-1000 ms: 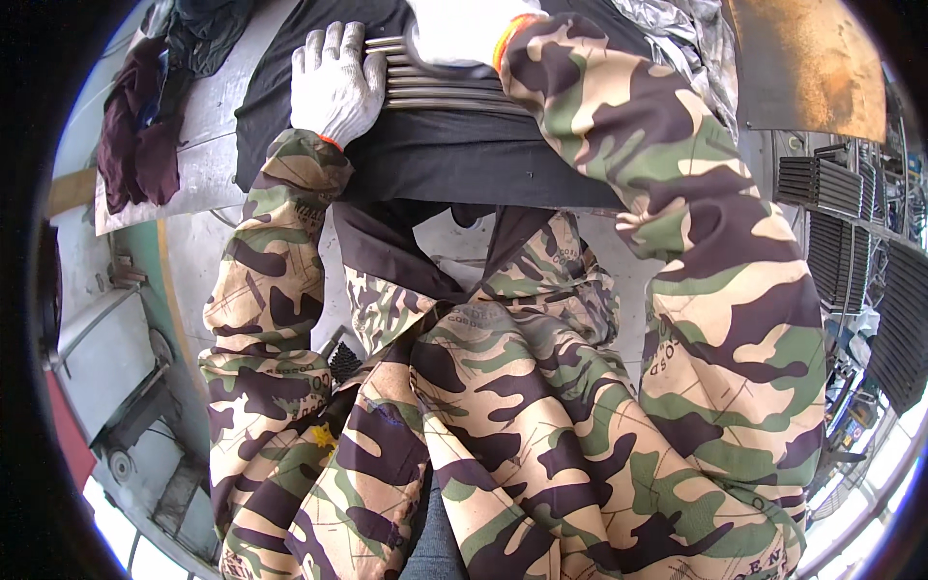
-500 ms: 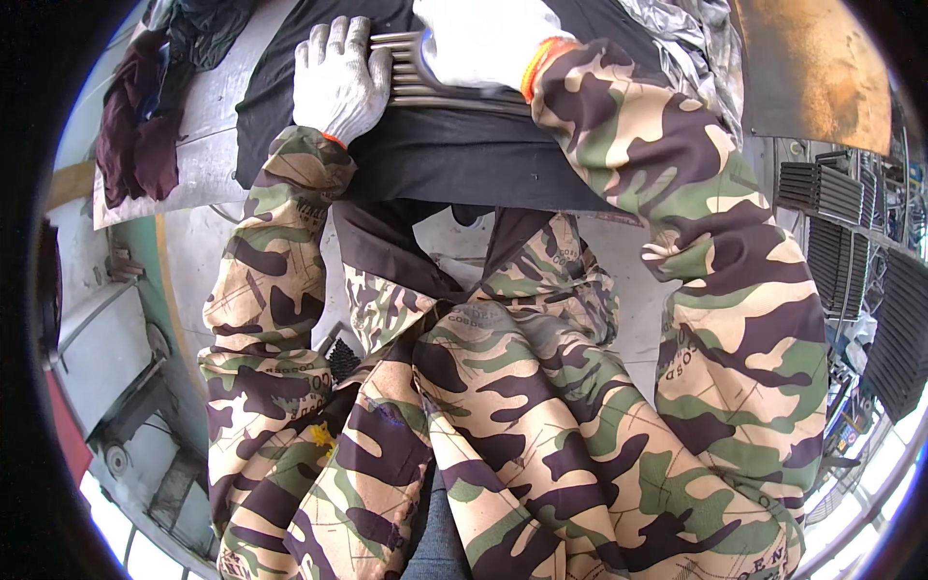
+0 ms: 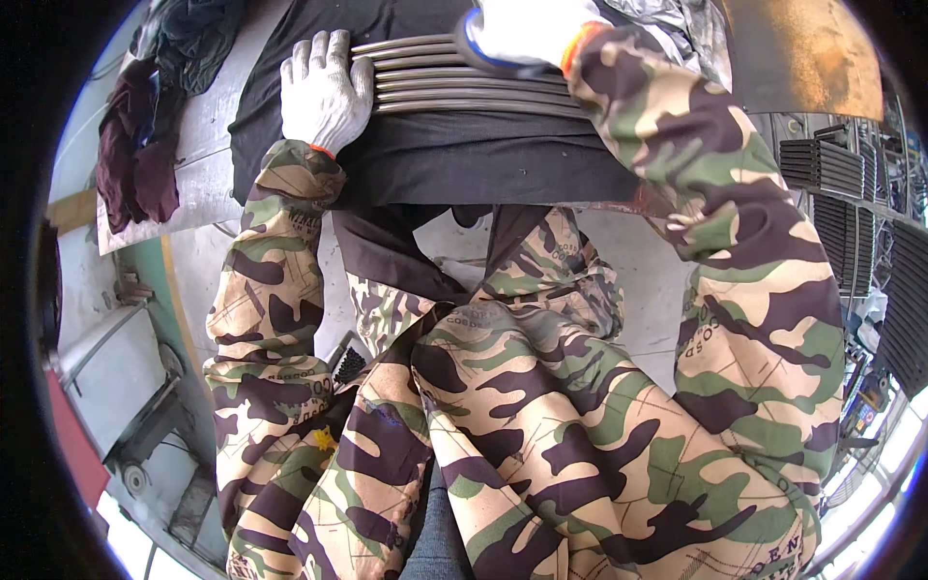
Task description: Sanding the surface of a metal tube assembly using a handheld pneumatic orbital sander.
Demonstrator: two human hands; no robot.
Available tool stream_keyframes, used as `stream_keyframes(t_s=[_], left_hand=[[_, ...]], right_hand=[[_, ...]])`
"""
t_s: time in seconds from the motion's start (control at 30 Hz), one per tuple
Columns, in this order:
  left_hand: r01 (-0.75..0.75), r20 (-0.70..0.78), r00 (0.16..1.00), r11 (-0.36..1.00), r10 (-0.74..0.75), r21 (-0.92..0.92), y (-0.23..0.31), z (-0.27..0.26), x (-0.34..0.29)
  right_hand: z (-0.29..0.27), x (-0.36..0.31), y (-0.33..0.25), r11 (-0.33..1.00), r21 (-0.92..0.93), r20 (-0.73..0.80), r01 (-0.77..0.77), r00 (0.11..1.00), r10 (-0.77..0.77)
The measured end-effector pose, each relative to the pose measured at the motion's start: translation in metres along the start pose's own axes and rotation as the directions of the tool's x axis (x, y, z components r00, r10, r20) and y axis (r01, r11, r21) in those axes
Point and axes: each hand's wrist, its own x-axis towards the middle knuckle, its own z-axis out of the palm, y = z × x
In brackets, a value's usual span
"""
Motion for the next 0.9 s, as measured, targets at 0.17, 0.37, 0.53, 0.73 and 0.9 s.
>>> stream_keyframes(t_s=[0.17,0.37,0.53,0.73,0.9], left_hand=[[-0.02,0.016,1.0,0.999,0.021,-0.048,0.004,-0.005,0.002],[-0.02,-0.043,0.999,0.999,0.018,-0.044,-0.003,0.004,0.004],[-0.046,-0.095,0.995,0.997,0.041,-0.057,-0.008,0.008,0.005],[-0.079,-0.129,0.989,0.996,0.073,-0.039,-0.008,0.005,0.008],[-0.05,-0.071,0.996,0.999,0.049,-0.014,-0.009,0.003,0.006]], right_hand=[[-0.008,-0.031,0.005,0.997,0.029,-0.045,0.077,0.996,-0.076],[-0.005,-0.041,0.022,0.99,-0.02,-0.107,0.143,0.984,-0.144],[-0.005,-0.031,0.027,0.997,-0.003,-0.128,0.081,0.988,-0.081],[-0.014,-0.049,0.019,0.992,0.031,-0.081,0.122,0.99,-0.12],[-0.011,-0.043,0.034,0.997,0.016,-0.067,0.077,0.995,-0.075]])
